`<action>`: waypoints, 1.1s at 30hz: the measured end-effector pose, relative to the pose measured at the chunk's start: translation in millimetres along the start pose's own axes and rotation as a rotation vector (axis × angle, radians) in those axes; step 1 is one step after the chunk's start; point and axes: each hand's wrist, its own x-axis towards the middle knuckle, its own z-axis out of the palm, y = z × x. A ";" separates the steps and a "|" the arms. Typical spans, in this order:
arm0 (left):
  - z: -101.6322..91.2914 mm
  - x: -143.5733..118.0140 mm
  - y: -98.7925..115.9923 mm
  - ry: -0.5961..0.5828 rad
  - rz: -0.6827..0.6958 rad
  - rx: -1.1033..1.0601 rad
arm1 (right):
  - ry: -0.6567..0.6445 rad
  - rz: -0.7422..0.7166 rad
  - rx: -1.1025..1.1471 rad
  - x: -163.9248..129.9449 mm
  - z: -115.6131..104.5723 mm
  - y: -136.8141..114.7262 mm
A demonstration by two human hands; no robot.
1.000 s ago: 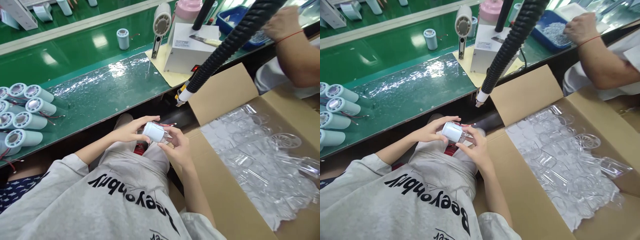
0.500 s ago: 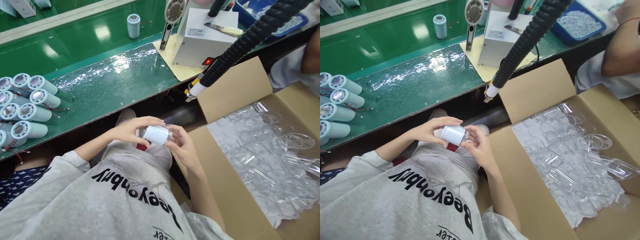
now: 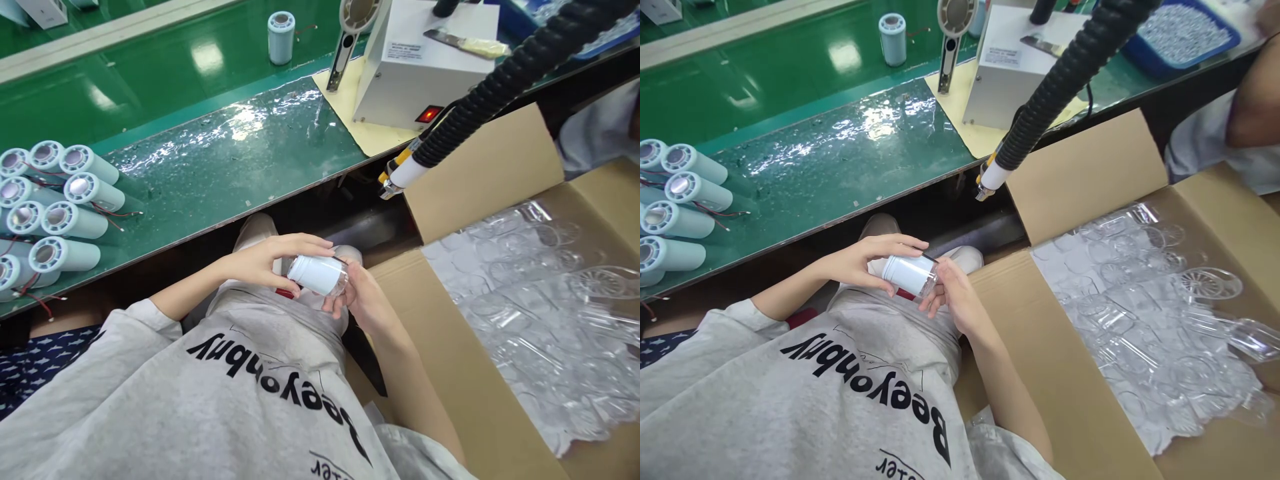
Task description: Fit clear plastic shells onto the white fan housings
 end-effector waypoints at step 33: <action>6.4 -10.1 -1.9 0.028 -0.132 -0.231 | 0.074 -0.904 -0.547 3.2 -20.7 38.2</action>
